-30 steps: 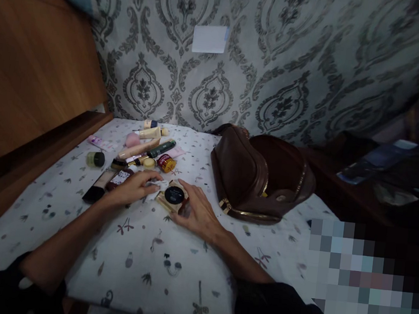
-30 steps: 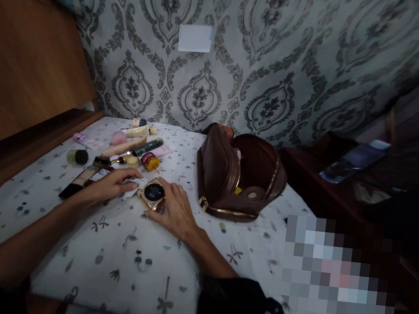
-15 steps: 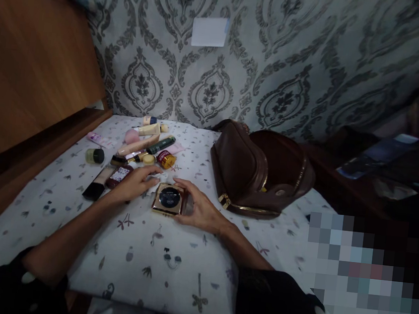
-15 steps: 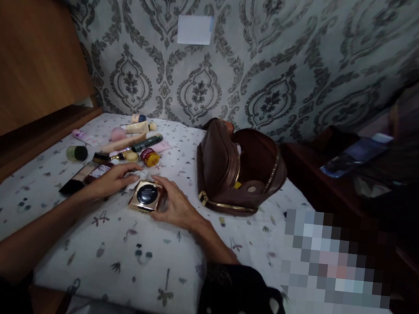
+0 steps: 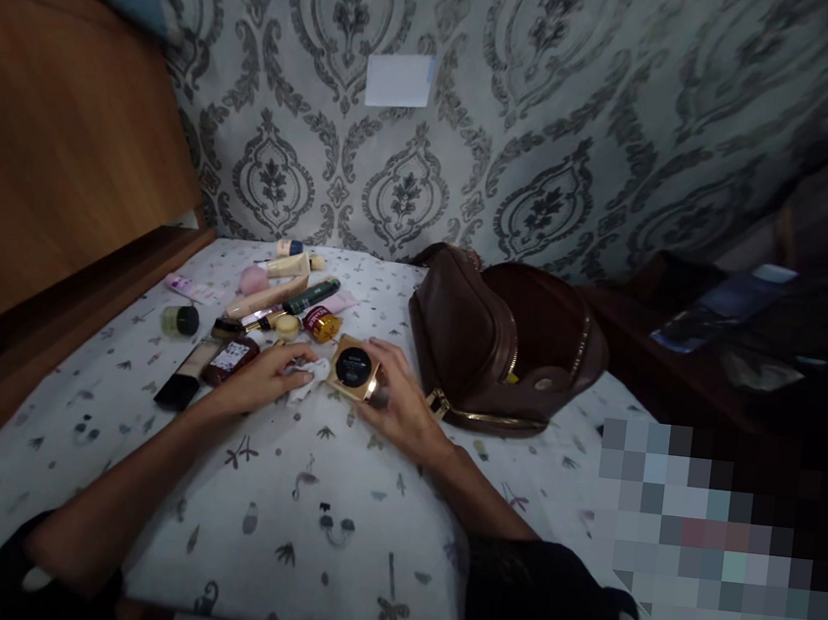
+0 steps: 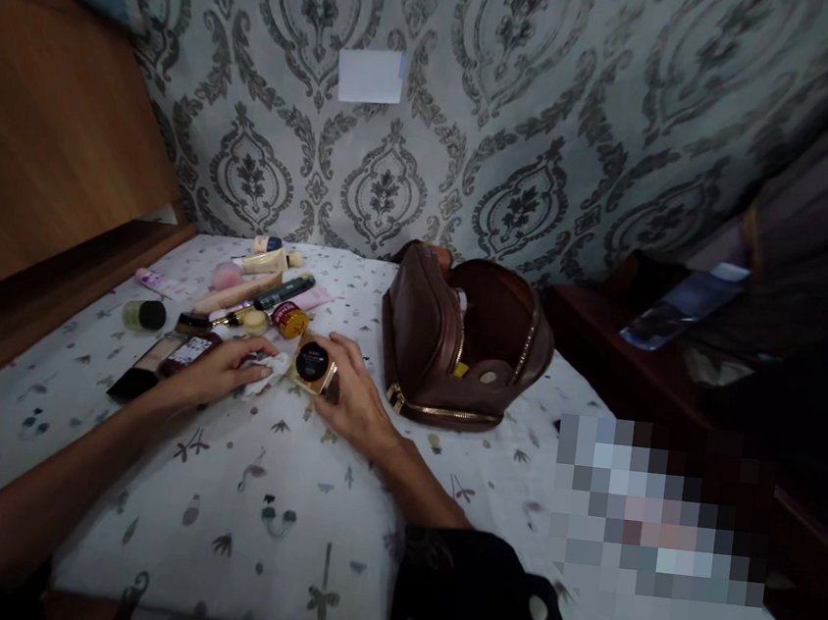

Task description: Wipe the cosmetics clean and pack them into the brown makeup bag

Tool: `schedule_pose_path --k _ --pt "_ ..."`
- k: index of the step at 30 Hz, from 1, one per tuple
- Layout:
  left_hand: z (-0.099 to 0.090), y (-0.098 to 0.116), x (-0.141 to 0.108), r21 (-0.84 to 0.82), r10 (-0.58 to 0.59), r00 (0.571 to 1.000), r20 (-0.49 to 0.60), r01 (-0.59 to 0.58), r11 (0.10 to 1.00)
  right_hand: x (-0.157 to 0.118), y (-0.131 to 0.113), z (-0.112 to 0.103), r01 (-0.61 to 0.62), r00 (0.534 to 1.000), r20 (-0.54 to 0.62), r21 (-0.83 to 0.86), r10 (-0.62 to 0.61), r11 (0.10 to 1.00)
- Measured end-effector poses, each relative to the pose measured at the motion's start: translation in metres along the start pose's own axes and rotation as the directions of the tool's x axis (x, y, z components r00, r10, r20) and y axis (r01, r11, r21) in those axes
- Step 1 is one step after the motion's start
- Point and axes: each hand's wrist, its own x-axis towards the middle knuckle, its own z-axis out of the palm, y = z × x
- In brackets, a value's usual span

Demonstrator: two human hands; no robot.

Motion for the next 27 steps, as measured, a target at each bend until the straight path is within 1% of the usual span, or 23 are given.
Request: schedule_pose_path --k 2,4,7,9,11,13,15,17,19,22,25,27 --pt "0.001 0.0 0.0 0.013 -0.005 1.0 -0.027 0.006 1.0 -0.001 -0.004 -0.001 0.023 0.999 0.048 -0.023 -0.022 0.999" --pt "0.002 0.0 0.0 0.016 0.009 0.999 -0.033 -0.008 1.0 -0.002 -0.007 -0.001 0.036 0.997 0.063 -0.018 -0.035 0.999" --pt "0.002 0.001 -0.001 -0.006 0.03 1.0 0.001 -0.03 1.0 -0.003 -0.007 0.001 0.032 0.999 -0.007 -0.003 -0.032 0.999" --pt "0.002 0.002 0.0 -0.03 0.028 0.999 -0.015 -0.029 0.999 -0.003 -0.005 0.004 0.004 0.997 -0.079 0.01 -0.003 1.0" --pt "0.003 0.003 0.0 -0.052 0.026 0.996 -0.082 -0.03 0.998 -0.004 -0.001 0.008 -0.041 0.99 -0.135 0.057 0.048 0.998" --pt "0.004 0.003 0.002 -0.073 0.034 0.984 -0.175 -0.048 0.996 -0.005 0.001 0.013 -0.088 0.981 -0.164 0.124 0.108 0.988" --pt "0.005 0.005 0.002 -0.088 0.054 0.962 -0.269 -0.081 0.993 -0.006 0.002 0.017 -0.121 0.976 -0.157 0.168 0.148 0.978" --pt "0.005 0.011 0.002 -0.069 0.088 0.937 -0.339 -0.118 0.991 -0.005 -0.001 0.018 -0.132 0.978 -0.139 0.176 0.157 0.975" --pt "0.005 0.02 -0.001 0.003 0.151 0.917 -0.37 -0.162 0.987 -0.004 -0.004 0.017 -0.126 0.983 -0.115 0.17 0.146 0.977" --pt "0.006 0.036 -0.009 0.194 0.304 0.884 -0.355 -0.248 0.949 -0.003 -0.01 0.014 -0.154 0.987 -0.027 0.169 0.161 0.973" --pt "0.013 0.05 -0.016 0.413 0.443 0.846 -0.297 -0.305 0.858 -0.005 -0.015 0.012 -0.185 0.982 0.06 0.15 0.178 0.971" --pt "0.02 0.056 -0.02 0.524 0.524 0.817 -0.241 -0.346 0.779 -0.006 -0.016 0.012 -0.166 0.985 0.067 0.113 0.159 0.98"
